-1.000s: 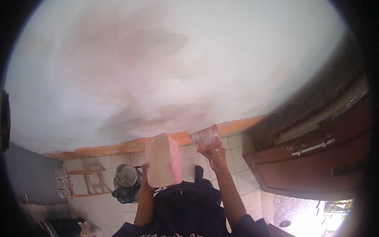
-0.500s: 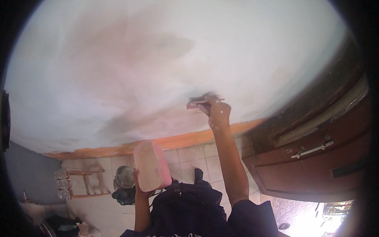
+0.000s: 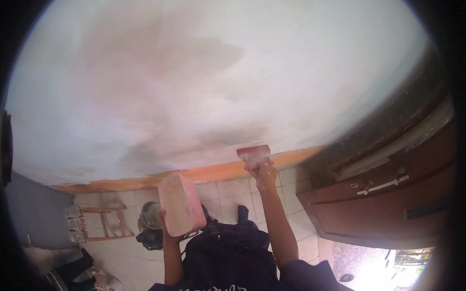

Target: The person applies plaster to a wall using a putty knife and a plastic container.

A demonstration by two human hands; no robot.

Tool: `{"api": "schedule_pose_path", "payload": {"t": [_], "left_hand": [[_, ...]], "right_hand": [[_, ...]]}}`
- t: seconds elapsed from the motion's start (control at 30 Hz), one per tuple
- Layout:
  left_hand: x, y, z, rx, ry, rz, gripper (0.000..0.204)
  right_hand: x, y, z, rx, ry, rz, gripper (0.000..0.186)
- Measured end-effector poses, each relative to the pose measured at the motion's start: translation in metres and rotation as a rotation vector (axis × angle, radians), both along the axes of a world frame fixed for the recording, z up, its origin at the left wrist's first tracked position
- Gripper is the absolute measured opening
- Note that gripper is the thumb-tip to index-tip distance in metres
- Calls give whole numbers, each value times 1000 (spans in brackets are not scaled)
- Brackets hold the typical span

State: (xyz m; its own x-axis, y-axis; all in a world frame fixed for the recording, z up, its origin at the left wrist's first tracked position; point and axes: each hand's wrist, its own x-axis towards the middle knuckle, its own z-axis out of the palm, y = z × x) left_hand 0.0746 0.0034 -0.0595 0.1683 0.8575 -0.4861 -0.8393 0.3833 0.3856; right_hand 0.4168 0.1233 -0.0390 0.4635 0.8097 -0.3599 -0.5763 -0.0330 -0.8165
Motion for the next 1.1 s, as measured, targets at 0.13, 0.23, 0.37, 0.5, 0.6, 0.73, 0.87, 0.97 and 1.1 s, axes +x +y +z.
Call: {"api": "schedule_pose_path", "payload": {"t": [0.13,0.23,0.37,0.5,0.6,0.73,0.87,0.97,1.1], "left_hand": [[-4,-2,4,31,5,-3,73],[-1,1,8,88,12,-3,74],[-2,-4,-1,49,-20,-9,74],[-3,-5,-1,26,-5,-15,74],[0,-3,3,36,-9,-8,71],[4,-5,18,62,-62,-16,67],[5,-9,19,51,-99,-24,67],[0,-12,10,46,-75,-14,68],[-3,-11,13,61,-31,26,69]], "right_hand": [[-11,46,36,176,-55,-7,10],[-20,36,90,244,-147,19,10],[-17,23,107,278,-188,-35,13],[-19,13,121,284,-156,-36,16],[-9,2,94,174,-136,-65,19],[-20,-21,57,66,-60,-72,13],[-21,3,25,125,-60,-39,8],[-14,45,37,248,-128,-24,9],[-26,37,131,245,-167,-39,11]]}}
